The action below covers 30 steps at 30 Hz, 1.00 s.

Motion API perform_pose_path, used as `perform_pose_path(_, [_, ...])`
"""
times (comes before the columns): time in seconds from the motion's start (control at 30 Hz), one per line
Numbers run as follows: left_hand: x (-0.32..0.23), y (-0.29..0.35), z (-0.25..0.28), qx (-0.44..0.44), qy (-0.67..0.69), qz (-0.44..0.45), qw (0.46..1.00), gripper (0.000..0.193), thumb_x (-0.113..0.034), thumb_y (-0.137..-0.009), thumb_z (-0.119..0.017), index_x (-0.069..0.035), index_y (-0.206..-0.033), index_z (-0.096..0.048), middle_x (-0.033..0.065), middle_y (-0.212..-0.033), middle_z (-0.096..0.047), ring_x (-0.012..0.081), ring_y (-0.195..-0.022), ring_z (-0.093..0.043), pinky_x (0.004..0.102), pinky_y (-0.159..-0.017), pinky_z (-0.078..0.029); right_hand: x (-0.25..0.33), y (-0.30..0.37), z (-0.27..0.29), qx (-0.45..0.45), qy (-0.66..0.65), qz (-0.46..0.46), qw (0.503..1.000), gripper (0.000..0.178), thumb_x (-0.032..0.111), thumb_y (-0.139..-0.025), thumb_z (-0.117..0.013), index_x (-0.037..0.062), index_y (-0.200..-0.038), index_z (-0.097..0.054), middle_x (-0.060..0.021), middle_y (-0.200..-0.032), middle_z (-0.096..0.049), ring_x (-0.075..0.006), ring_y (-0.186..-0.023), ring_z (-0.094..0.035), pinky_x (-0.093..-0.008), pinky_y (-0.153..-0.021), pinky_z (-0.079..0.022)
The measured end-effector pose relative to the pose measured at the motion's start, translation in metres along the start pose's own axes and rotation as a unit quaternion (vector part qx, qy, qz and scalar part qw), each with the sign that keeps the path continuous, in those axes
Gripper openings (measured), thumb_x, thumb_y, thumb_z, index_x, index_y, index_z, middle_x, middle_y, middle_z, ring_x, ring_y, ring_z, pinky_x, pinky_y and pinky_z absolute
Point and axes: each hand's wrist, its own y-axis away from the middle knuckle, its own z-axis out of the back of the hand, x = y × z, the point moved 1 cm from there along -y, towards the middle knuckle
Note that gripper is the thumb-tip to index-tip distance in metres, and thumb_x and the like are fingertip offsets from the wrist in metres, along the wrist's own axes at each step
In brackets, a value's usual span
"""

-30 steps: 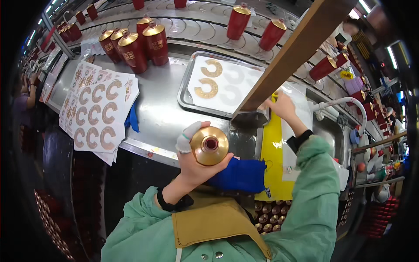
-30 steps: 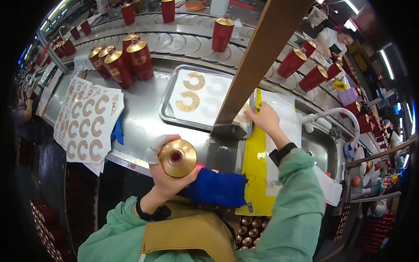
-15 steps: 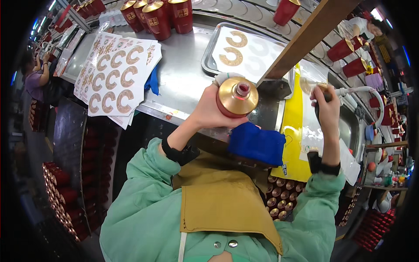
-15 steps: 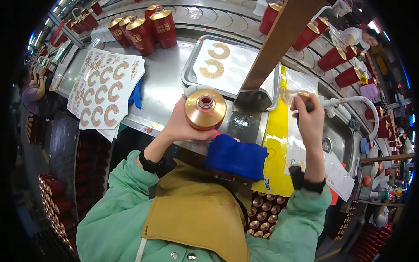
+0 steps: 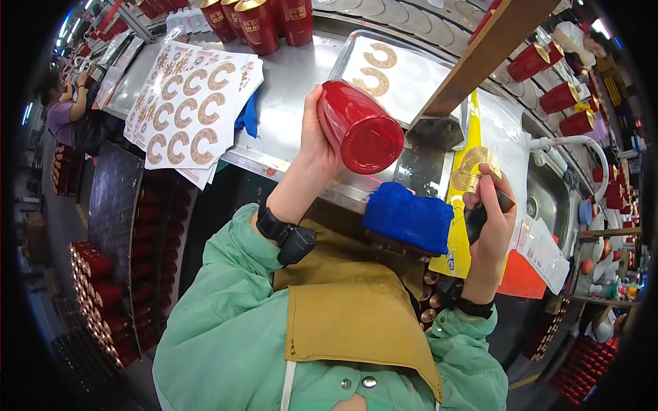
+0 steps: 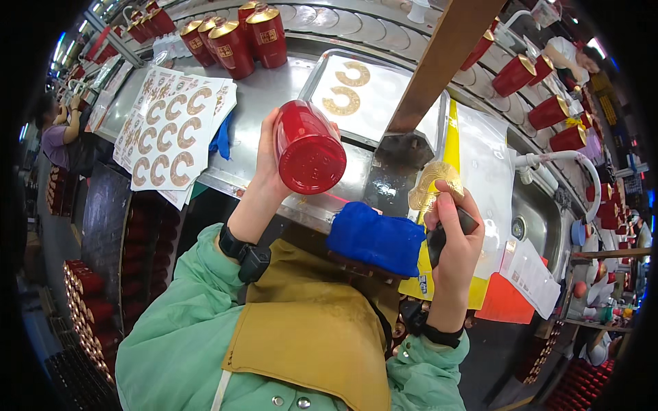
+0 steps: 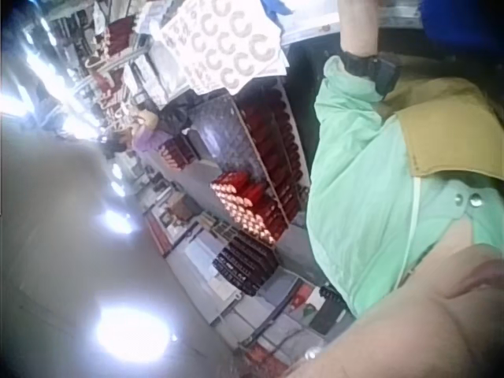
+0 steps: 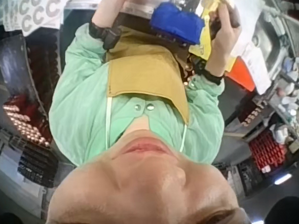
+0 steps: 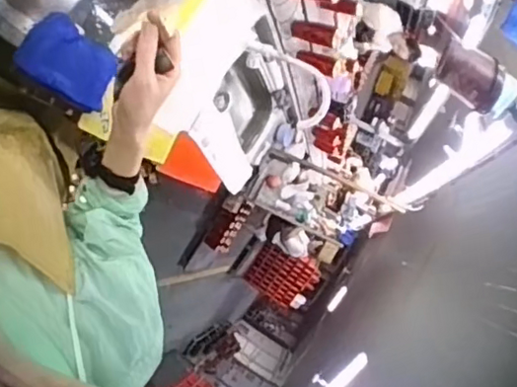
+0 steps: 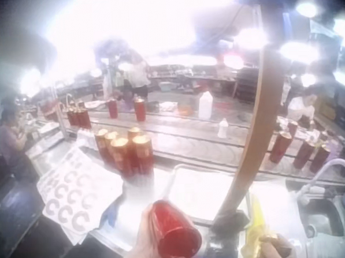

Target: Applying decorative seals and branding labels to red liquor bottles on an assembly line.

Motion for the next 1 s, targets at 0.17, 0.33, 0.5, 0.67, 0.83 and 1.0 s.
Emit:
perform_pose_path(0.17, [-0.008,0.010,-0.015,-0.012,-0.052,-0.057,0.997,0.068,-0.057,-0.099,-0.063,-0.004,-0.139,-0.054,0.0227,-0.128,-0.064,0.0362,-0.113,-0.068,0.0538,-0.097,-0.060,0.003,0.002,-0.009,0.029,0.003,0.027,0.999,0.018,0.009,-0.105,-0.068,-0.0007,-0.120,-0.069,-0.0011,-0.089,-0.064,-0.0081,-0.075,-0.053,-0.0238,-0.069,-0.044])
perform_pose_path(0.33, [0.000,0.031,-0.025,-0.012,-0.336,-0.219,0.916,0.059,-0.047,-0.099,-0.069,-0.003,-0.137,-0.057,0.0138,-0.118,-0.071,0.0288,-0.109,-0.072,0.0450,-0.097,-0.061,0.003,0.004,-0.019,0.028,0.053,0.061,0.996,0.020,0.006,-0.102,-0.072,0.0013,-0.121,-0.068,0.0005,-0.092,-0.066,-0.0070,-0.078,-0.057,-0.0221,-0.070,-0.045])
perform_pose_path(0.5, [0.021,0.040,-0.009,-0.027,-0.626,-0.376,0.682,0.097,-0.022,-0.069,-0.101,0.002,-0.144,-0.045,0.0148,-0.134,-0.061,0.0232,-0.123,-0.063,0.0374,-0.105,-0.053,0.001,0.008,-0.033,0.036,0.071,0.045,0.996,0.027,0.005,-0.102,-0.071,0.0006,-0.128,-0.067,0.0002,-0.094,-0.068,-0.0068,-0.080,-0.058,-0.0218,-0.073,-0.047])
perform_pose_path(0.67, [0.039,0.051,0.001,-0.001,-0.620,-0.436,0.652,0.121,-0.013,-0.076,-0.094,0.002,-0.162,-0.011,0.0188,-0.147,-0.048,0.0267,-0.132,-0.056,0.0413,-0.112,-0.047,0.006,0.004,-0.043,0.059,0.086,0.084,0.991,0.027,0.003,-0.103,-0.069,0.0012,-0.130,-0.066,-0.0008,-0.093,-0.068,-0.0085,-0.080,-0.060,-0.0235,-0.076,-0.049])
perform_pose_path(0.83, [0.039,0.076,0.002,-0.018,-0.696,-0.407,0.591,0.122,-0.015,-0.071,-0.093,0.005,-0.162,-0.014,0.0228,-0.146,-0.042,0.0314,-0.136,-0.051,0.0428,-0.116,-0.042,0.006,-0.003,-0.046,0.059,0.081,0.107,0.989,0.032,0.002,-0.103,-0.068,0.0015,-0.135,-0.062,-0.0020,-0.094,-0.069,-0.0091,-0.081,-0.061,-0.0240,-0.076,-0.050])
perform_pose_path(1.0, [0.026,0.085,-0.007,0.038,-0.643,-0.357,0.677,0.110,-0.014,-0.075,-0.092,0.005,-0.161,-0.026,0.0219,-0.148,-0.046,0.0305,-0.139,-0.051,0.0411,-0.116,-0.043,0.002,-0.003,-0.044,0.048,0.102,0.090,0.990,0.035,0.001,-0.103,-0.067,0.0018,-0.137,-0.060,-0.0027,-0.093,-0.069,-0.0090,-0.080,-0.060,-0.0242,-0.077,-0.050])
